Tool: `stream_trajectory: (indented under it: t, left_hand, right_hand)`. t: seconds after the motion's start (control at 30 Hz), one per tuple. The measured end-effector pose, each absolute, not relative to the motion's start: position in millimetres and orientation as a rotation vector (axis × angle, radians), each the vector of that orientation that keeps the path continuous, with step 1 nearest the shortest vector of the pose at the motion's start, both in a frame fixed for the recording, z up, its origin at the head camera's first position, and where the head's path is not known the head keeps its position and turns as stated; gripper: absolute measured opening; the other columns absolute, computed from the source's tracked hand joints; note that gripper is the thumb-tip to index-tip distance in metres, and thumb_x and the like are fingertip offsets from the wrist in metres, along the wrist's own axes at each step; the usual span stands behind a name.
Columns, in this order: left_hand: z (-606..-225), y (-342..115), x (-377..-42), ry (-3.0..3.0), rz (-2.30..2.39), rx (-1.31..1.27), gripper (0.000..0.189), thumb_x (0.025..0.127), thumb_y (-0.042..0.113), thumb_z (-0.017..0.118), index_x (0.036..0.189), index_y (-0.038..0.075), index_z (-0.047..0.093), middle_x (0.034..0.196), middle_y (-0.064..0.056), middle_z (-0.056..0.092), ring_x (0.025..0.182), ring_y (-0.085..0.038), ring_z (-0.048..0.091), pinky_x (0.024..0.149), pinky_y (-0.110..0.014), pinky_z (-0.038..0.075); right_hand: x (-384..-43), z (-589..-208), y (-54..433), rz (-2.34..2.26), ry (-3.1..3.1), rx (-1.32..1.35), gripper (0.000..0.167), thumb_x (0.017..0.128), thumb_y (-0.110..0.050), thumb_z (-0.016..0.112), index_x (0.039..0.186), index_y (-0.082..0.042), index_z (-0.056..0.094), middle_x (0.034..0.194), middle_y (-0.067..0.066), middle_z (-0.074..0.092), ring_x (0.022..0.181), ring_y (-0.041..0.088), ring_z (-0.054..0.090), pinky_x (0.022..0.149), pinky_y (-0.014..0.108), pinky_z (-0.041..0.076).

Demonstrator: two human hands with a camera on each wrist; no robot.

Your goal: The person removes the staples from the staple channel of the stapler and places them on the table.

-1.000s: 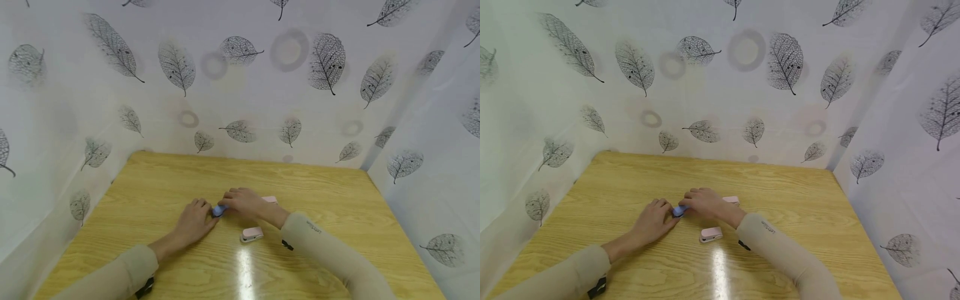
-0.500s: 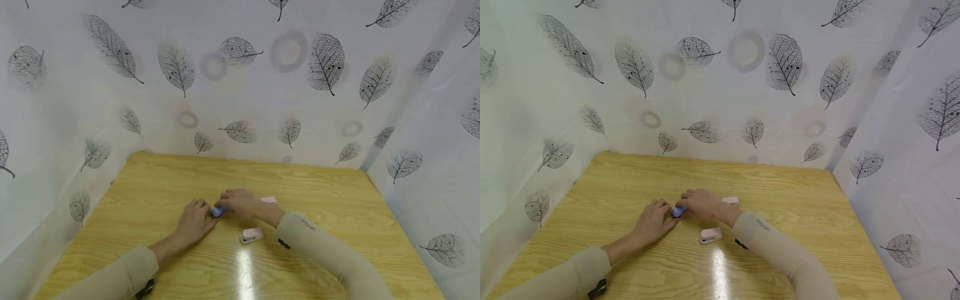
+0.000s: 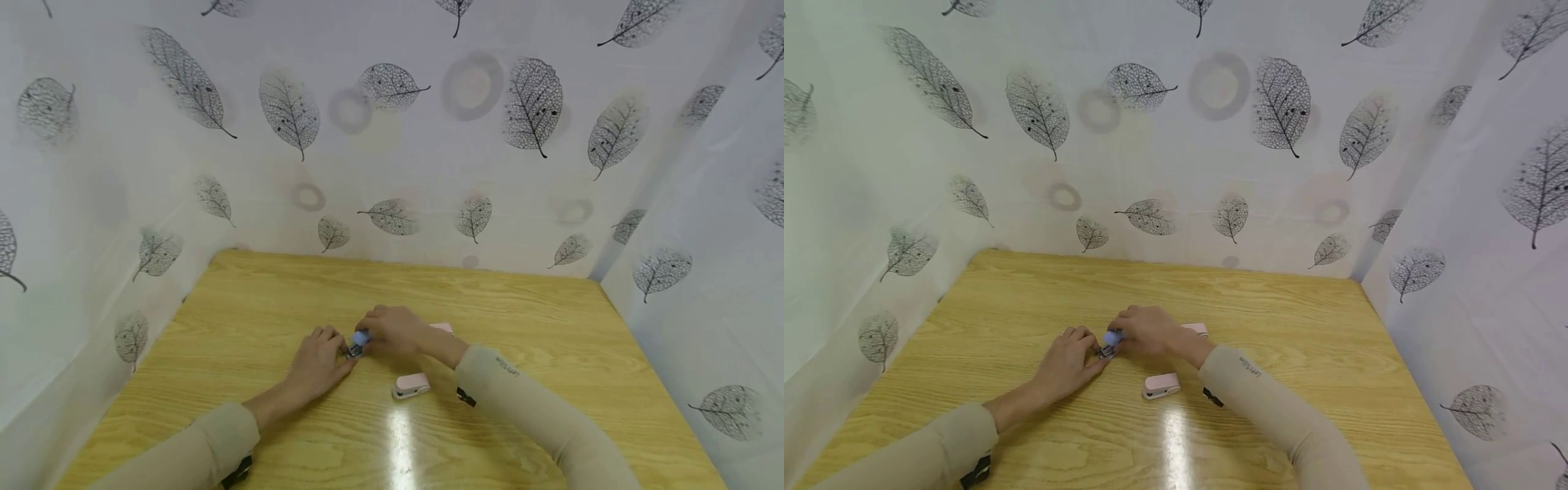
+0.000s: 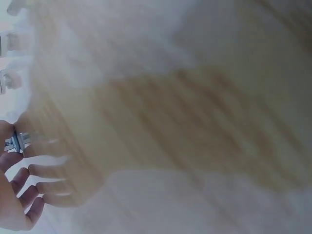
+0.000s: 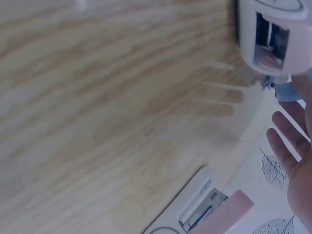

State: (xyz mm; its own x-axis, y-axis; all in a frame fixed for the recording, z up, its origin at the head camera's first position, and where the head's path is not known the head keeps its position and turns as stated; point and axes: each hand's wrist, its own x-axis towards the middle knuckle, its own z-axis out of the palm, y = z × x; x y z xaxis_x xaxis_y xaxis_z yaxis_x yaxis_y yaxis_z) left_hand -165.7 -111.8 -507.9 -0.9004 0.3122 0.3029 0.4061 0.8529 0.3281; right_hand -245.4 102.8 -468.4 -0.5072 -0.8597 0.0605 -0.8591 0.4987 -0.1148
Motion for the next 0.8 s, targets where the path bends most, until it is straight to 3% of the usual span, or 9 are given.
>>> stream_trajectory:
  t: [0.33,0.8]
  left_hand:
    - [-507.7,-111.4,-164.5,-2.747,-0.492,-0.581,0.027,0.085,0.031,0.088,0.084,0.012,0.070,0.096,-0.006,0.068,0.082,-0.020,0.059,0.068,-0.034,0.050]
    - [-502.7,-119.9,-166.8,-2.859,-0.481,-0.474,0.026,0.085,0.031,0.086,0.089,0.010,0.073,0.100,-0.009,0.069,0.091,-0.026,0.061,0.080,-0.041,0.053]
  right_hand:
    - [-254.5,-464.1,112.4,-0.220,2.773,-1.456,0.039,0.098,-0.045,0.073,0.126,-0.019,0.070,0.121,-0.003,0.075,0.111,0.015,0.070,0.095,0.032,0.059]
    - [-266.7,-466.9,113.1,-0.200,2.830,-1.355,0.039,0.098,-0.050,0.070,0.122,-0.020,0.072,0.112,-0.005,0.075,0.102,0.013,0.070,0.087,0.029,0.058]
